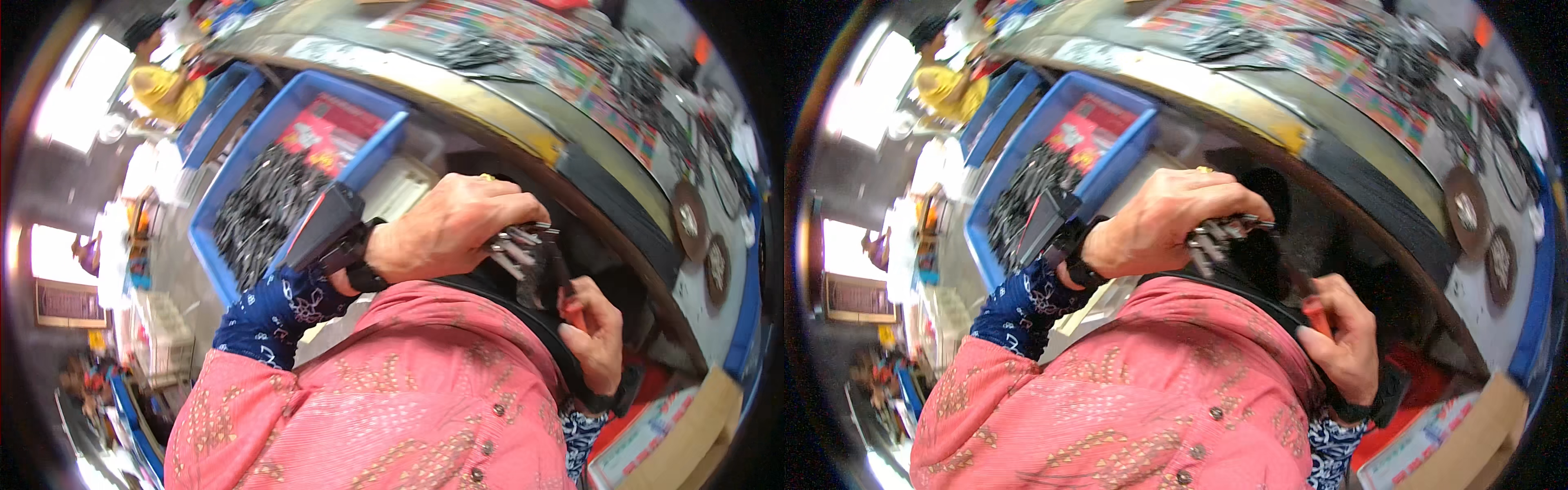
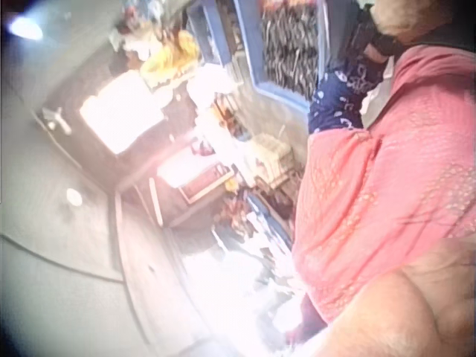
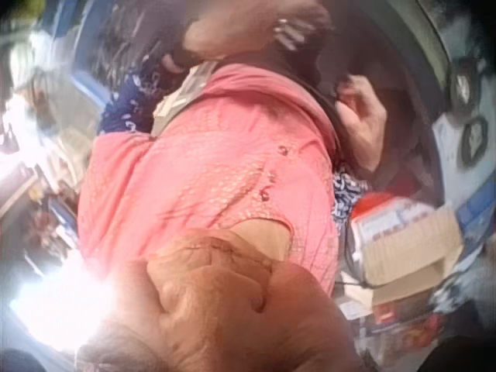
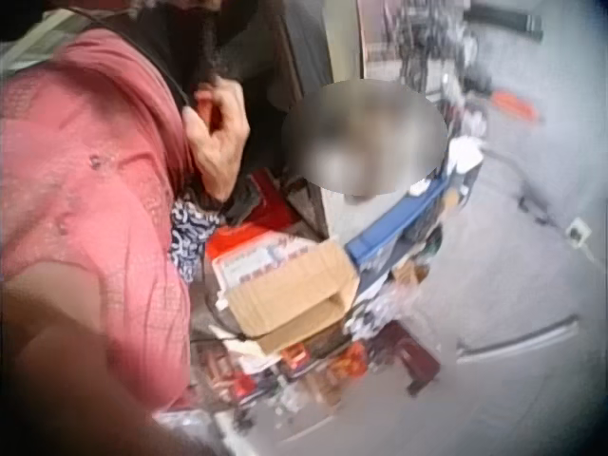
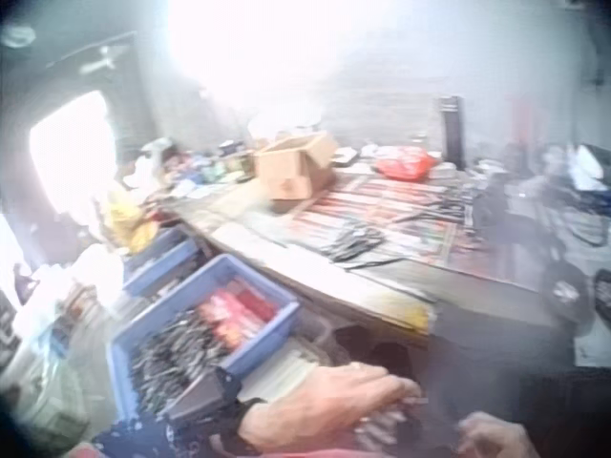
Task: The person repeatedly picks up thin metal rods from a blue bin, uses pliers to cut each rod into shorter pieces, and places the cut pieces on the table. The process is repeated continuously throughout the clip.
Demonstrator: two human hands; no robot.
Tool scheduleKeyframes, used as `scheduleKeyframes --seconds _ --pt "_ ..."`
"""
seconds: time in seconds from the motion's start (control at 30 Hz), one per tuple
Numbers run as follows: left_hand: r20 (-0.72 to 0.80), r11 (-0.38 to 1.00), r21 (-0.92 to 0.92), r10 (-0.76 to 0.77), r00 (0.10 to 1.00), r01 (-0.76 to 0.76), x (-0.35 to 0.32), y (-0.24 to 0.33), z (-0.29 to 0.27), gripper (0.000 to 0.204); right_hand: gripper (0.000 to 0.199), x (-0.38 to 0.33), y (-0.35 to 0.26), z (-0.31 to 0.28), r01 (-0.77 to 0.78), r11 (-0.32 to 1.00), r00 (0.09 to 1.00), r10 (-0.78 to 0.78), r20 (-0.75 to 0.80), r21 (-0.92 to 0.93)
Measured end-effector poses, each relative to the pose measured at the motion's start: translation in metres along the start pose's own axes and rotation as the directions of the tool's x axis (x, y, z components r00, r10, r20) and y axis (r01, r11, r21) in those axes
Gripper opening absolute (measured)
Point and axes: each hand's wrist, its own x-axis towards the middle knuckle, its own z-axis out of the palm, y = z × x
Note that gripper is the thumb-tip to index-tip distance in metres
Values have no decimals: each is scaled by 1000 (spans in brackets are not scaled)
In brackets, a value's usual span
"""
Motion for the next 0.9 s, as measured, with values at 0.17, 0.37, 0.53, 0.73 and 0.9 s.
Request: scheduleKeyframes --seconds 0.17,0.37,0.53,0.73,0.9 --pt "-109 926 327 -162 981 189 -34 -22 -42 30 16 8 1 3 -17 992 991 33 -131 123" --pt "-408 542 639 -362 838 545 -109 -48 -121 24 15 7 -17 16 -25 996 993 15 -116 -80" --pt "-627 268 618 -399 669 739 -187 -96 -177 29 18 1 -35 40 19 994 995 -29 -92 -109" --pt "-671 153 525 -530 518 837 -228 -133 -195 41 20 5 -40 49 24 971 992 -52 -112 -239" --pt "-680 77 495 -585 442 865 -232 -143 -194 64 19 10 -37 51 30 947 991 -70 -115 -321"
